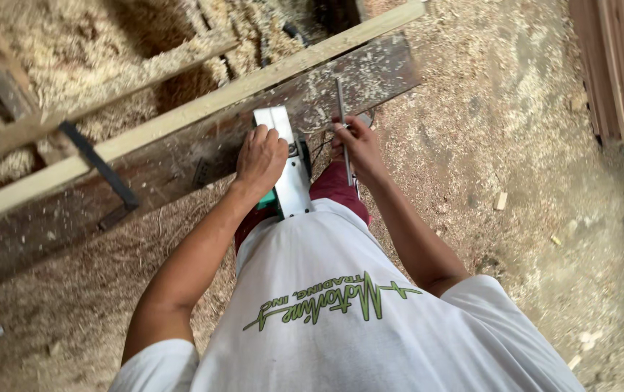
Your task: The person repeatedly adjusts a green and silver handheld tool using a T-handle wrench and a small metal block. They tighten and loosen screws on the tool while it rests on a wooden workbench, then set the tool down and walk away.
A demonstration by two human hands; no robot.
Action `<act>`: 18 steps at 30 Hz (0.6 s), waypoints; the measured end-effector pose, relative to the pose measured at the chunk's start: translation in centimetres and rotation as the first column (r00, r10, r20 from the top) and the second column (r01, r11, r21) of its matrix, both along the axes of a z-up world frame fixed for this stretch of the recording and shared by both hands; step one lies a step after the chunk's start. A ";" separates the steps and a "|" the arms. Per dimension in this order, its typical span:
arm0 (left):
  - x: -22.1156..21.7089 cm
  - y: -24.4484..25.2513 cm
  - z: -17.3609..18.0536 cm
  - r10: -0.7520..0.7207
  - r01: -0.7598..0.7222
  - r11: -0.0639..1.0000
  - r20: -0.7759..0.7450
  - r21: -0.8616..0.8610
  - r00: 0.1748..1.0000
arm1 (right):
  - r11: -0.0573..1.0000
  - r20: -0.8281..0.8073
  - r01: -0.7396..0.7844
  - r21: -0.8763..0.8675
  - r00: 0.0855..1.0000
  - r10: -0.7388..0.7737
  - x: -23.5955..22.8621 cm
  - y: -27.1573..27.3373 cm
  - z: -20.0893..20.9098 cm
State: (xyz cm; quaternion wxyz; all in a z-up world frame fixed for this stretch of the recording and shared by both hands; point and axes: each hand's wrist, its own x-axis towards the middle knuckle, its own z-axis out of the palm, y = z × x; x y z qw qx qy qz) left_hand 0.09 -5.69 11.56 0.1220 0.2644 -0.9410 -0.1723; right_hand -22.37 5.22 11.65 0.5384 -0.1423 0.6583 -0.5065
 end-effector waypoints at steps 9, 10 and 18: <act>-0.3 -0.8 1.0 -0.100 0.086 0.988 0.113 0.129 0.988 | 0.998 0.020 0.007 0.068 1.000 -0.008 0.9 0.7 -0.1; -0.5 -0.8 0.8 -0.059 0.043 0.993 0.138 0.113 0.989 | 0.993 -0.017 -0.007 0.116 1.000 0.009 0.8 0.6 0.0; -0.2 -0.6 0.1 -0.147 0.140 0.988 0.126 0.064 0.981 | 0.999 0.074 0.000 0.035 0.997 -0.003 0.9 0.2 -0.2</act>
